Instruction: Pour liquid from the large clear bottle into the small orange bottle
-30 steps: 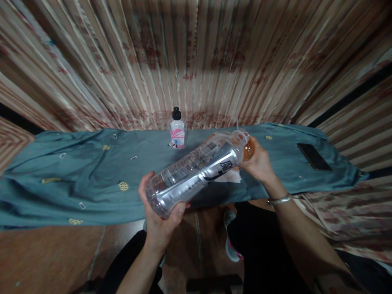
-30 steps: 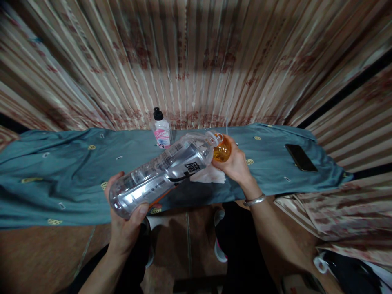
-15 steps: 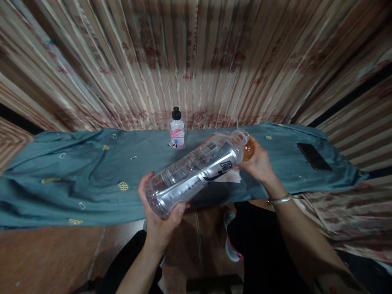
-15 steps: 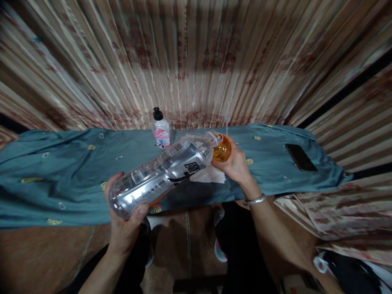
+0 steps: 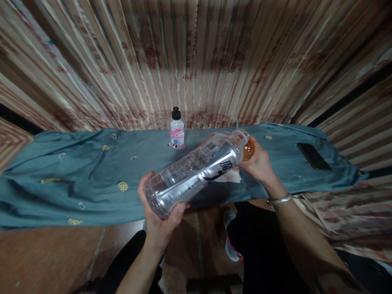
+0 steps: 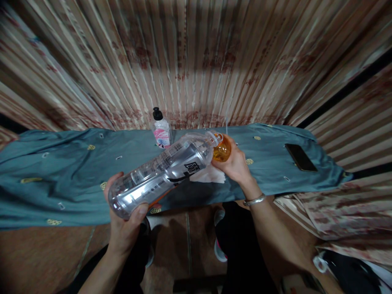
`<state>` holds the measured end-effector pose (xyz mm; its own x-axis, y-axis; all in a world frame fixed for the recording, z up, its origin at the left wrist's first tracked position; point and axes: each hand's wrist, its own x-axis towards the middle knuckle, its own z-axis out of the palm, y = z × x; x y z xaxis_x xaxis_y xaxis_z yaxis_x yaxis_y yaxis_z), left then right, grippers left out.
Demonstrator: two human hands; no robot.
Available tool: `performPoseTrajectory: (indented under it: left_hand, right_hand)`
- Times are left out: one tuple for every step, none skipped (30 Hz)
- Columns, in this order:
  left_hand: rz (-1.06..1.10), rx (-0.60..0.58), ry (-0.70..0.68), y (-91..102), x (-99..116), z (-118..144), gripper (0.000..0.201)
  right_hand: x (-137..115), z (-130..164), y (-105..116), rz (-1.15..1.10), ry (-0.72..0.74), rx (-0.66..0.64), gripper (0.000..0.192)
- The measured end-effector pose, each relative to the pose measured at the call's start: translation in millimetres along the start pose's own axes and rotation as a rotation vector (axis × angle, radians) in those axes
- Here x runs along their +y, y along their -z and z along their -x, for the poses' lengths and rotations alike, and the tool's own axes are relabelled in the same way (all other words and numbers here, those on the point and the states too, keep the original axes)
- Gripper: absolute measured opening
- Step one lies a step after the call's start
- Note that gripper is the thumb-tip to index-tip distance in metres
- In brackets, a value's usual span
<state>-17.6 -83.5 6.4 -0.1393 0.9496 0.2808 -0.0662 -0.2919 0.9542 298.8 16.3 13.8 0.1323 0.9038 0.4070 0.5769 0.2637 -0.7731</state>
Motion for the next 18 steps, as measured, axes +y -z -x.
performPoseTrajectory:
  left_hand:
    - [-0.001, 0.004, -0.005, -0.9, 0.7, 0.0, 0.088]
    - [0.001, 0.01, -0.012, -1.9, 1.3, 0.0, 0.087]
    - [0.004, 0.02, -0.017, -2.7, 1.8, 0.0, 0.086]
    - [0.006, 0.029, -0.018, -3.5, 2.3, -0.1, 0.086]
    - [0.006, 0.036, -0.017, -4.0, 2.7, -0.1, 0.087]
    - [0.003, 0.037, -0.014, -4.3, 3.1, -0.3, 0.088]
    - [-0.001, 0.042, -0.014, -4.5, 3.4, -0.5, 0.089]
    - [-0.005, 0.045, -0.014, -4.5, 3.8, -0.8, 0.089]
    - [-0.009, 0.042, -0.014, -4.5, 4.1, -1.1, 0.089]
    - [-0.012, 0.041, -0.017, -4.6, 4.4, -1.4, 0.088]
    - [-0.014, 0.04, -0.023, -4.8, 4.6, -1.6, 0.088]
    - [-0.017, 0.032, -0.025, -5.2, 4.9, -1.8, 0.087]
    - [-0.019, 0.025, -0.029, -5.7, 5.1, -2.0, 0.087]
    - [-0.017, 0.022, -0.032, -6.3, 5.3, -2.2, 0.087]
    - [-0.011, 0.029, -0.039, -6.9, 5.6, -2.3, 0.087]
    - [0.0, 0.043, -0.046, -7.3, 5.8, -2.5, 0.086]
    - [0.006, 0.056, -0.05, -7.6, 6.1, -2.6, 0.086]
    - [0.004, 0.062, -0.051, -7.6, 6.4, -2.8, 0.086]
  right_hand:
    - [-0.2, 0.1, 0.1, 0.004, 0.003, 0.0, 0.087]
    - [-0.3, 0.2, 0.1, 0.009, 0.002, 0.0, 0.087]
    - [-0.2, 0.2, 0.2, 0.014, 0.002, 0.001, 0.087]
    - [0.1, 0.3, 0.1, 0.017, 0.001, 0.003, 0.087]
    - [0.5, 0.2, 0.0, 0.016, 0.001, 0.004, 0.088]
    - [1.2, 0.2, -0.1, 0.01, 0.002, 0.0, 0.088]
    - [1.9, 0.1, -0.3, 0.001, 0.002, -0.005, 0.089]
    - [2.6, 0.0, -0.4, -0.008, 0.002, -0.01, 0.089]
    - [3.2, -0.2, -0.6, -0.015, 0.002, -0.014, 0.089]
    - [3.7, -0.3, -0.7, -0.02, 0.003, -0.015, 0.089]
    - [3.9, -0.4, -0.8, -0.02, 0.005, -0.012, 0.089]
    - [3.8, -0.5, -0.9, -0.015, 0.006, -0.007, 0.089]
    - [3.4, -0.5, -0.9, -0.008, 0.006, -0.003, 0.088]
    - [2.9, -0.5, -0.9, -0.002, 0.005, -0.002, 0.088]
    - [2.2, -0.4, -0.8, 0.004, 0.002, -0.002, 0.088]
    - [1.5, -0.4, -0.7, 0.011, 0.0, -0.001, 0.088]
    - [0.8, -0.4, -0.5, 0.019, 0.0, 0.0, 0.088]
    - [0.2, -0.4, -0.3, 0.025, 0.001, 0.002, 0.088]
